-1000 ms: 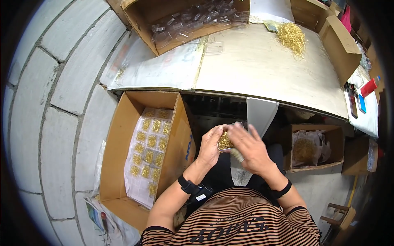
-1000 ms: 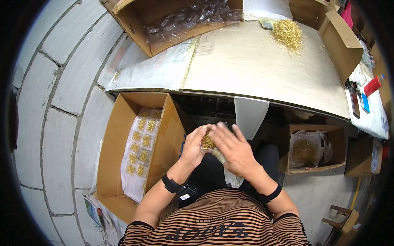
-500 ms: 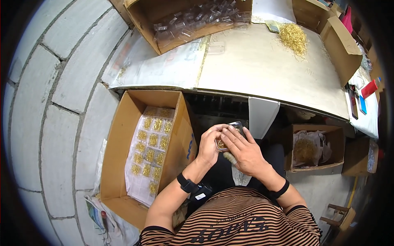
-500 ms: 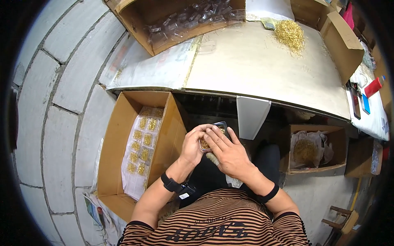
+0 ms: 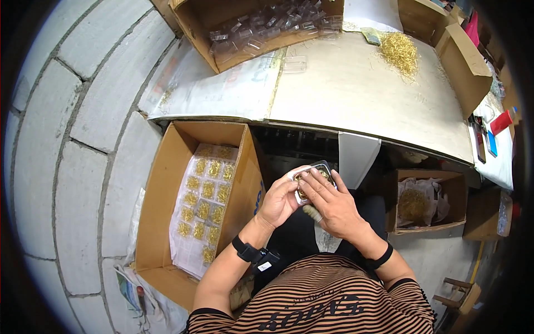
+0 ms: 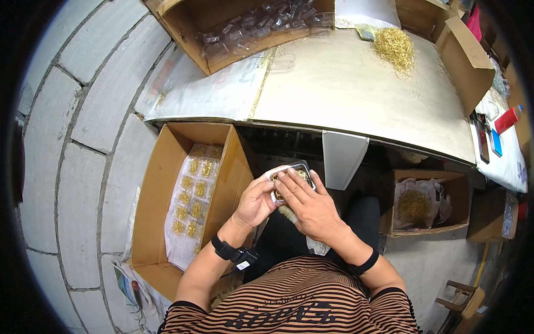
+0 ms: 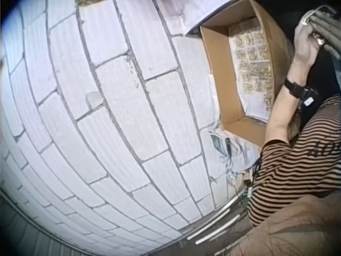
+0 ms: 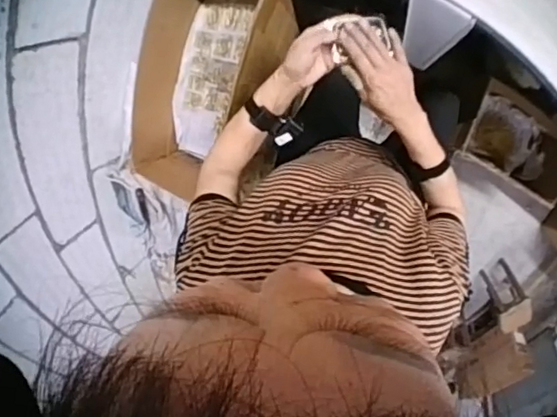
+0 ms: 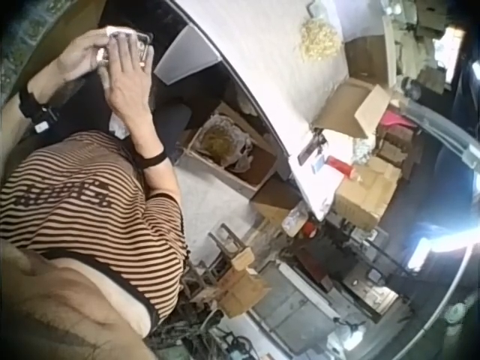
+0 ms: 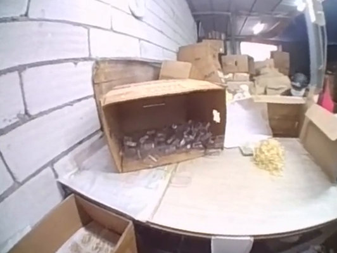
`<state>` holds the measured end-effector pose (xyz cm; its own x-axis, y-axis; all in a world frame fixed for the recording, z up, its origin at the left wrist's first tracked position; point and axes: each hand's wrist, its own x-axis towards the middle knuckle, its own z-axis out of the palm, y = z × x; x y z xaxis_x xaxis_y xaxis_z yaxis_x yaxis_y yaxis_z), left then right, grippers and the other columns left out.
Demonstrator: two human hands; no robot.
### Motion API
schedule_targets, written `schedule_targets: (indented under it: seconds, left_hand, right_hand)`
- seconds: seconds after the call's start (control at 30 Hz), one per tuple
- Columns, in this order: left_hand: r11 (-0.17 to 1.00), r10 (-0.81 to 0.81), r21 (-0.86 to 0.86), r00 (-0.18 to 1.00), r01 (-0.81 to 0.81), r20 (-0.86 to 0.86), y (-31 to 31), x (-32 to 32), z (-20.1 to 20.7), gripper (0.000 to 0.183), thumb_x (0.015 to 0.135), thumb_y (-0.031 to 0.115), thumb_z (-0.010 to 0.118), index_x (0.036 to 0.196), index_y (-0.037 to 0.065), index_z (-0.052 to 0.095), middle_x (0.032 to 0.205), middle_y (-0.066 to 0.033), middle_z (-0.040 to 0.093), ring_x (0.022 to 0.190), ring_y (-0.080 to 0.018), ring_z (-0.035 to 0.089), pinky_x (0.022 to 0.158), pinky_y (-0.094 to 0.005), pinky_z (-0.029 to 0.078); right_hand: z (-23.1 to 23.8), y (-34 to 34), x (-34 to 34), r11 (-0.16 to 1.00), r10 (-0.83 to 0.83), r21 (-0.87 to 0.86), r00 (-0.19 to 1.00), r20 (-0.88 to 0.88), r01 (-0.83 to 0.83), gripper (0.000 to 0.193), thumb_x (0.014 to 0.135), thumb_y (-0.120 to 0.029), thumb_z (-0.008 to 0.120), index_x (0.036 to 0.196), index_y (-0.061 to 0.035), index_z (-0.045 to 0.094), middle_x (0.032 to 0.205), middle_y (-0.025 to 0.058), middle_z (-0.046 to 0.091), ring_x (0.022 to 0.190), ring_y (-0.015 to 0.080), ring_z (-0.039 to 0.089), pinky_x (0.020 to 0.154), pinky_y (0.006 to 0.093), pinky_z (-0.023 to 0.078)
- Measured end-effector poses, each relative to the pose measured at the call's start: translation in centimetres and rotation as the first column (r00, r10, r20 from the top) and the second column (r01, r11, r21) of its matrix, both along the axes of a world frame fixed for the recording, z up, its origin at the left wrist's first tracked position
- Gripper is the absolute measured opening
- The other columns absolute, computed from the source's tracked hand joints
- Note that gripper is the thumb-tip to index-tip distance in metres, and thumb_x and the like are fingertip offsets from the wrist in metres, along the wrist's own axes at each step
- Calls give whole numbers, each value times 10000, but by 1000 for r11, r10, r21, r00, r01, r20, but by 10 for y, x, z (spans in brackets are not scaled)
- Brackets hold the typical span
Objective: Packaging small gold-colored components into plastic containers and organizing them in boxes.
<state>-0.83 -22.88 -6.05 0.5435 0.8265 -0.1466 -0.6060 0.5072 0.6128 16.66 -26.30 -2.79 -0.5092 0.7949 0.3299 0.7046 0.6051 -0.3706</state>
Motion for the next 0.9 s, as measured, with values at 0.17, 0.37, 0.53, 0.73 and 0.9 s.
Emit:
schedule_targets:
  seconds: [0.17, 0.37, 0.53, 0.73, 0.9]
  left_hand:
    - [997, 70, 39, 993, -67, -93, -1, 0, -17, 354, 977, 164, 424, 1270, -32, 454, 1191, -123, 565, 1064, -181, 585, 881, -326, 518]
    - [976, 203, -26, 947, -216, -251, -5, 11, -23, 324, 991, 251, 442, 1146, -12, 552, 1021, -90, 633, 906, -151, 640, 762, -291, 558]
    - [978, 190, -26, 943, -205, -273, -3, 11, -17, 455, 988, 411, 392, 1131, 13, 560, 994, -82, 637, 858, -150, 654, 648, -312, 587]
    - [977, 181, -69, 956, -202, -233, -4, 11, -17, 418, 986, 390, 414, 1124, 24, 562, 1006, -69, 626, 856, -147, 651, 675, -306, 583]
    - [973, 194, -44, 907, -226, -373, -7, 13, -26, 312, 984, 298, 451, 1109, 37, 567, 982, -65, 631, 852, -133, 650, 669, -298, 580]
  right_hand:
    - [-8, 2, 0, 999, 33, -18, 996, -86, -35, 536, 824, -204, 634, 1316, -64, 473, 1362, 100, 477, 1309, 234, 405, 1086, 470, 265]
    - [-12, -1, 0, 999, 43, -18, 999, -27, -44, 551, 816, -199, 645, 1317, -49, 469, 1365, 114, 472, 1309, 250, 402, 1082, 458, 280]
    - [-4, -1, 5, 999, -21, -31, 998, -59, 20, 572, 808, -238, 654, 1315, -46, 471, 1373, 121, 463, 1314, 259, 395, 1082, 463, 279]
    - [-10, -1, 5, 998, 7, -58, 1000, -24, -9, 550, 811, -241, 653, 1293, -36, 485, 1354, 124, 478, 1312, 259, 396, 1081, 475, 276]
    - [-13, -2, 6, 990, 28, -137, 994, -103, -42, 519, 816, -231, 665, 1270, -43, 500, 1316, 131, 510, 1280, 283, 432, 1053, 506, 311]
